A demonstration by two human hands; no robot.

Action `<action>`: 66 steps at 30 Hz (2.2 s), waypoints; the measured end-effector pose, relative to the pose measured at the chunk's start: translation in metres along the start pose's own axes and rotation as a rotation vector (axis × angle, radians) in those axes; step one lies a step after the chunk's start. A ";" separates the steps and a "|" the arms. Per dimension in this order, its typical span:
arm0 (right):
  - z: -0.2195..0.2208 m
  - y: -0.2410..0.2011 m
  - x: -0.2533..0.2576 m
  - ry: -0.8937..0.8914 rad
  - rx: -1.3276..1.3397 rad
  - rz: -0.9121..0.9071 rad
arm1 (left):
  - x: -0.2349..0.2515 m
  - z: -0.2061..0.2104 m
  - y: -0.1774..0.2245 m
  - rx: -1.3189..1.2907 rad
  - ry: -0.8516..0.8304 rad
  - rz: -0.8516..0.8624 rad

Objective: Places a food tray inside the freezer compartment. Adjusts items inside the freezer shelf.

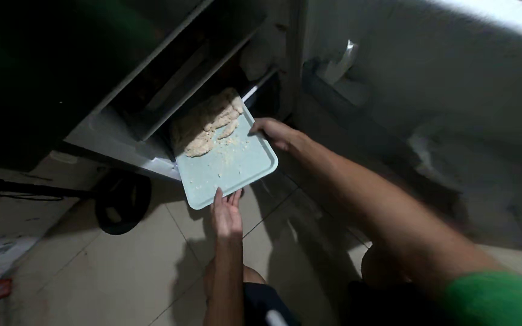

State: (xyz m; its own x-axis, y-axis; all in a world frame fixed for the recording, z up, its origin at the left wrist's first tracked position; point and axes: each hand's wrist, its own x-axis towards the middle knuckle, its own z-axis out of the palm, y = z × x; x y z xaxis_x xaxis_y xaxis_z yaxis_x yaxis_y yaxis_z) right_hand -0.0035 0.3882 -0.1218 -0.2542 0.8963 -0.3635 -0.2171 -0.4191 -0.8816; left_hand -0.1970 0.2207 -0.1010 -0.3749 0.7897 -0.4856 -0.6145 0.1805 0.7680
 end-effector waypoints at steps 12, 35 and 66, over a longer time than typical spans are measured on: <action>-0.028 0.045 -0.124 -0.022 -0.516 0.072 | 0.106 0.092 0.011 -0.278 -0.039 0.097; -0.049 0.053 -0.225 -0.205 -0.958 0.142 | 0.124 0.122 0.038 -0.213 0.004 -0.048; -0.043 0.059 -0.215 -0.226 -1.138 0.310 | 0.102 0.085 0.013 -0.057 -0.227 -0.028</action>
State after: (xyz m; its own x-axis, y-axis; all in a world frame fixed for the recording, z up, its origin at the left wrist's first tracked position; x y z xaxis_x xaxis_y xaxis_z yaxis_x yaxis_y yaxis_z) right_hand 0.0792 0.1769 -0.1087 -0.3327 0.6865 -0.6465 0.8108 -0.1419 -0.5679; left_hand -0.1846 0.3535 -0.1057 -0.1956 0.8977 -0.3947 -0.6631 0.1755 0.7277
